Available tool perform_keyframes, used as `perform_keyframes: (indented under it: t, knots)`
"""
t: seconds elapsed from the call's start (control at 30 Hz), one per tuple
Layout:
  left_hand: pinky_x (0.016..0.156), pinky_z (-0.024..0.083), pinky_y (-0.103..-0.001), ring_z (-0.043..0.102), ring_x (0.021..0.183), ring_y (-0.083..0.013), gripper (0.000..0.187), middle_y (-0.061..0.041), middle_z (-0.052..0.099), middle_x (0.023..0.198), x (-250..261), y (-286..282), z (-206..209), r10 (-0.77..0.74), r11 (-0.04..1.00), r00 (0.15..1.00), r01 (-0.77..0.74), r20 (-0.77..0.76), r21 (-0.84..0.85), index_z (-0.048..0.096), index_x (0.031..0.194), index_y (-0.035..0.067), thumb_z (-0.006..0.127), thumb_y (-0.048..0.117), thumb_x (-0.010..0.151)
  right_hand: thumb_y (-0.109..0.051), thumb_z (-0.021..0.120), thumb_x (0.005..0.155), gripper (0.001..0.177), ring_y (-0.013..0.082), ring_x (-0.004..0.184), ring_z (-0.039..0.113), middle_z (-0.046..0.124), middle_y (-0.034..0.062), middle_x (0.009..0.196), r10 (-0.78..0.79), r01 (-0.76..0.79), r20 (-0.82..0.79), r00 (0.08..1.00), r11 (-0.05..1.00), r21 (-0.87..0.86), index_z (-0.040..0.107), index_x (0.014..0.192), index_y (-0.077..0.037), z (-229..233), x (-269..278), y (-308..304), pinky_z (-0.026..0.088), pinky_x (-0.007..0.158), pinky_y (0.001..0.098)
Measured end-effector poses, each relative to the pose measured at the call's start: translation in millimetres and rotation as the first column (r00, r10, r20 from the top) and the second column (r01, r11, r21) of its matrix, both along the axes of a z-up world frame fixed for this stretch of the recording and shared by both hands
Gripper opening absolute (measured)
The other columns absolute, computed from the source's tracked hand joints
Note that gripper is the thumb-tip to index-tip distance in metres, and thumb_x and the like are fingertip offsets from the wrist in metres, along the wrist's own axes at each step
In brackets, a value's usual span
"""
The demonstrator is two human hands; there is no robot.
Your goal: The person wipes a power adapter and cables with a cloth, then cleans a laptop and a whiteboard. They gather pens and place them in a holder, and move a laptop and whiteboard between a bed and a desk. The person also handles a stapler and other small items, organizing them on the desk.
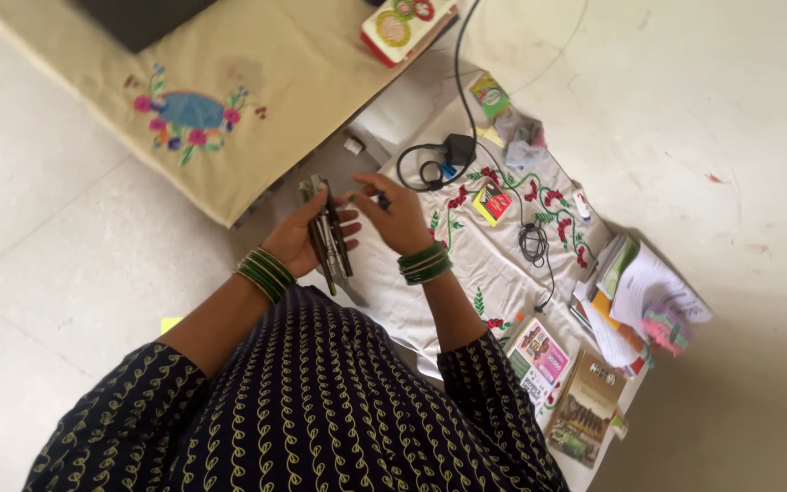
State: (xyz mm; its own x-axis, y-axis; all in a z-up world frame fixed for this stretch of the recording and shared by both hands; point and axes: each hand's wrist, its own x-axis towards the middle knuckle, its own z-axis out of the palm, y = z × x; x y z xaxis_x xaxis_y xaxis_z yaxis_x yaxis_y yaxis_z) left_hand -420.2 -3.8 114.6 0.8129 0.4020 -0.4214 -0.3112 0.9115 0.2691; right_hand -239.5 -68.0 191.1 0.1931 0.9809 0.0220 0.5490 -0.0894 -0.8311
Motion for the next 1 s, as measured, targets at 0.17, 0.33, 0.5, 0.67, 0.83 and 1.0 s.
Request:
perform_keyframes:
  t: [0.17,0.33,0.5,0.67,0.83,1.0]
  knots:
    - [0.095,0.059,-0.045,0.068,0.101,-0.0238,0.017,-0.006,0.067,0.098,-31.2,-22.8,-23.8,0.143,0.988,0.989,-0.146,-0.045,-0.06,0.065,0.112,0.009,0.064,0.019,0.099,-0.019,0.073,0.097,0.031,0.0036,0.064,0.052,0.07,0.0015,0.085,-0.019,0.015,-0.143,0.99,0.999,-0.033,0.071,0.126,-0.005,-20.4,5.4,-32.5,0.043,0.056,0.0203]
    - [0.092,0.059,-0.045,0.067,0.096,-0.0226,0.013,-0.004,0.064,0.095,-54.0,-27.1,-23.4,0.258,0.964,0.966,-0.257,0.013,-0.062,0.064,0.112,0.01,0.064,0.014,0.099,-0.017,0.064,0.098,0.029,0.0007,0.053,0.053,0.076,0.0019,0.089,-0.059,0.003,-0.247,0.967,0.975,-0.221,0.071,0.126,-0.01,-59.8,-6.4,-62.6,0.042,0.044,0.0178]
    - [0.089,0.058,-0.044,0.066,0.091,-0.022,0.01,-0.004,0.061,0.091,-63.6,-16.6,-14.1,0.364,0.929,0.931,-0.361,0.033,-0.084,0.061,0.109,0.01,0.064,0.015,0.1,-0.021,0.055,0.105,0.033,0.0001,0.046,0.041,0.074,0.0035,0.088,-0.132,-0.046,-0.46,0.878,0.934,-0.355,0.066,0.132,-0.005,-89.1,-48.3,-79.8,0.034,0.04,0.0175]
    - [0.086,0.057,-0.043,0.065,0.088,-0.0219,0.013,-0.005,0.061,0.091,-75.7,3.8,-5.1,0.427,0.893,0.904,-0.416,0.032,-0.173,0.059,0.109,0.009,0.063,0.015,0.099,-0.035,0.043,0.11,0.043,0.0024,0.045,0.043,0.067,0.0022,0.088,-0.27,0.142,-0.764,0.586,0.962,-0.231,0.061,0.128,-0.001,-85.9,-102.3,-57.9,0.032,0.036,0.0202]
    - [0.085,0.056,-0.043,0.064,0.086,-0.0211,0.012,-0.005,0.061,0.089,-98.1,47.1,-0.1,0.481,0.836,0.876,-0.468,-0.027,-0.285,0.057,0.109,0.009,0.062,0.014,0.1,-0.041,0.038,0.111,0.047,0.0023,0.056,0.044,0.058,-0.001,0.09,-0.267,0.431,-0.778,0.568,0.902,0.005,0.062,0.123,-0.003,-75.1,-149.9,13.5,0.033,0.043,0.0202]
    - [0.084,0.056,-0.042,0.065,0.085,-0.0203,0.013,-0.005,0.062,0.086,-135.4,106.2,8.4,0.49,0.818,0.866,-0.497,-0.102,-0.288,0.058,0.109,0.008,0.062,0.015,0.099,-0.042,0.034,0.116,0.049,0.0064,0.073,0.049,0.06,0.0007,0.094,-0.172,0.402,-0.535,0.827,0.847,0.349,0.064,0.119,-0.003,-76.1,-204.3,96.1,0.04,0.063,0.0233]
